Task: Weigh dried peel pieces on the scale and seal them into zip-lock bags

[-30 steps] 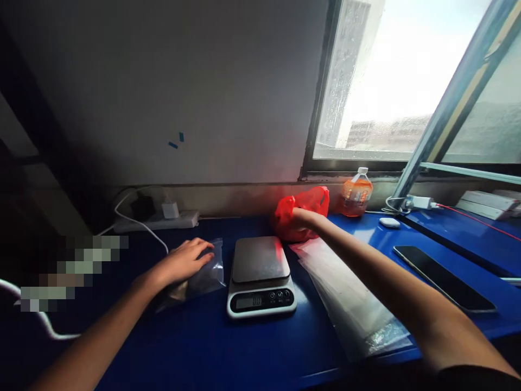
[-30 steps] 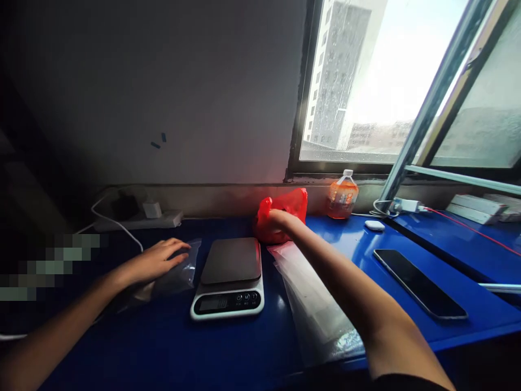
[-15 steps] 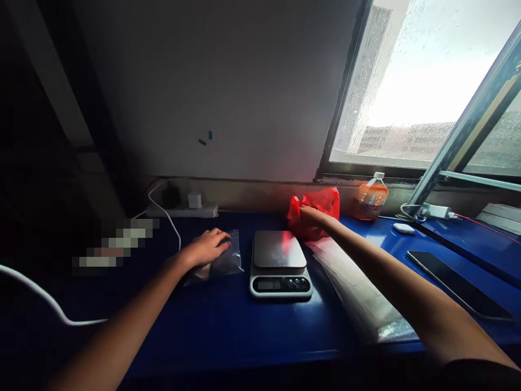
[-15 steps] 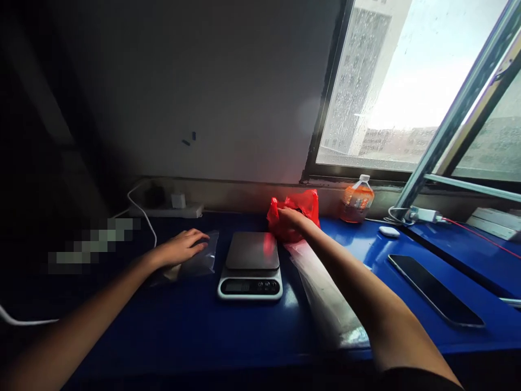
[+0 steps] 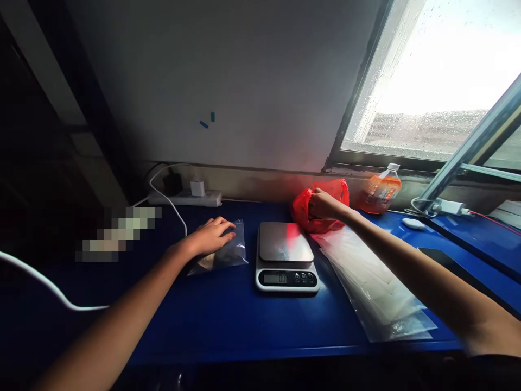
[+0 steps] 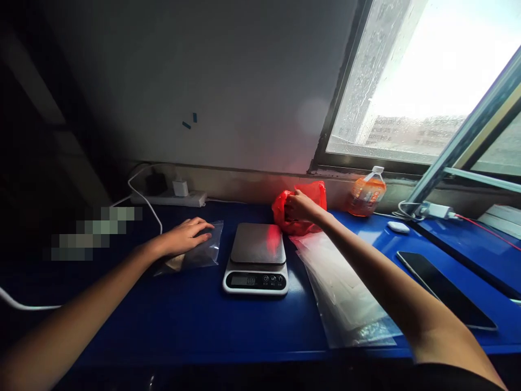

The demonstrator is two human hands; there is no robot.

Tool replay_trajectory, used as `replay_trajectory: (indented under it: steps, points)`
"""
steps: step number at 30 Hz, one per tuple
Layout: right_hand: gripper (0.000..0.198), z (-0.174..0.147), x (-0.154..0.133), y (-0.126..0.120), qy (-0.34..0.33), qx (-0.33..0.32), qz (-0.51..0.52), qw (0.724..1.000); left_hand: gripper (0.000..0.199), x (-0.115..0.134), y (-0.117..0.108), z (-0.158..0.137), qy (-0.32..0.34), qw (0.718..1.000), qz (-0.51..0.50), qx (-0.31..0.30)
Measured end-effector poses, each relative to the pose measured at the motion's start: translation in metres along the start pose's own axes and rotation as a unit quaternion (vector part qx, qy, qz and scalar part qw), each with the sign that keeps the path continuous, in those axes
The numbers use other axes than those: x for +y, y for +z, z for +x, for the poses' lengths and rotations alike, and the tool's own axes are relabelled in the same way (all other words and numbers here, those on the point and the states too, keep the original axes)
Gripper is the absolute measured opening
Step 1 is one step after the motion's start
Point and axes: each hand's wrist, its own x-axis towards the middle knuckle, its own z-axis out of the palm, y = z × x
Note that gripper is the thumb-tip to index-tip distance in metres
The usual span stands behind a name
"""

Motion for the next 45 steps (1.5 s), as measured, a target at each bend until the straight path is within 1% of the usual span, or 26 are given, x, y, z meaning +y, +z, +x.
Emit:
replay_trajectory:
  steps: [2,5,6,10,12,14,16,20,23,26,29,31,33,36,38,39,40,42,43,45]
  points:
    - [0.011,-0.007,0.008,-0.007,0.009,-0.007,-0.001,1.0,0.049,0.001,-0.001,-0.001,-0.001,1.0,0.002,-0.003]
    - [0.008,-0.021,0.016,-0.016,0.046,0.005,0.008,0.999,0.051,0.004,-0.002,-0.001,-0.003,1.0,0.008,-0.01]
    - [0.011,-0.027,0.017,-0.02,0.06,0.01,0.013,0.998,0.052,0.004,-0.002,0.0,-0.003,1.0,0.01,-0.011]
    - [0.028,-0.052,0.007,-0.042,0.105,0.015,0.054,0.993,0.051,0.005,0.0,0.001,-0.006,1.0,0.015,-0.011]
    - [0.03,-0.06,-0.002,-0.053,0.128,0.033,0.074,0.988,0.049,0.005,0.001,0.001,-0.01,1.0,0.013,-0.004]
    - [0.029,-0.062,-0.009,-0.058,0.145,0.058,0.083,0.984,0.047,0.005,0.001,-0.001,-0.014,1.0,0.009,0.005]
    - [0.029,-0.059,-0.012,-0.056,0.147,0.061,0.079,0.984,0.046,0.006,0.001,-0.003,-0.015,1.0,0.002,0.013]
    - [0.028,-0.045,-0.012,-0.036,0.142,0.007,0.061,0.988,0.045,0.007,0.001,-0.007,-0.014,1.0,-0.012,0.024]
    - [0.03,-0.04,-0.014,-0.023,0.115,-0.008,0.054,0.992,0.047,0.008,0.003,-0.009,-0.016,0.999,-0.02,0.031]
    - [0.029,-0.037,-0.017,-0.019,0.096,-0.008,0.053,0.994,0.046,0.009,0.001,-0.011,-0.018,0.999,-0.021,0.035]
    - [0.027,-0.034,-0.015,-0.021,0.104,-0.006,0.049,0.993,0.045,0.01,-0.001,-0.011,-0.015,0.999,-0.013,0.031]
    - [0.026,-0.034,-0.012,-0.028,0.12,-0.002,0.044,0.992,0.046,0.01,-0.002,-0.01,-0.016,1.0,-0.004,0.027]
    - [0.024,-0.036,-0.011,-0.042,0.139,0.011,0.037,0.989,0.048,0.009,-0.001,-0.008,-0.019,1.0,0.006,0.02]
    - [0.025,-0.044,-0.014,-0.072,0.161,0.068,0.028,0.984,0.052,0.006,0.004,-0.004,-0.023,1.0,0.016,0.006]
    - [0.027,-0.052,-0.024,-0.093,0.18,0.131,0.066,0.973,0.056,0.003,0.005,-0.001,-0.026,0.999,0.02,-0.003]
    - [0.026,-0.058,-0.033,-0.102,0.186,0.142,0.094,0.968,0.057,0.002,0.005,0.001,-0.027,0.999,0.022,-0.006]
    - [0.025,-0.064,-0.044,-0.108,0.175,0.133,0.12,0.968,0.059,0.001,0.003,0.003,-0.028,0.999,0.024,-0.01]
    - [0.022,-0.075,-0.071,-0.114,0.121,0.084,0.147,0.978,0.061,0.001,-0.003,0.008,-0.028,0.999,0.029,-0.021]
    - [0.021,-0.079,-0.086,-0.113,0.086,0.065,0.147,0.983,0.061,0.003,-0.008,0.01,-0.028,0.999,0.032,-0.026]
    - [0.02,-0.082,-0.112,-0.105,0.022,0.052,0.142,0.988,0.06,0.009,-0.018,0.011,-0.029,0.999,0.041,-0.02]
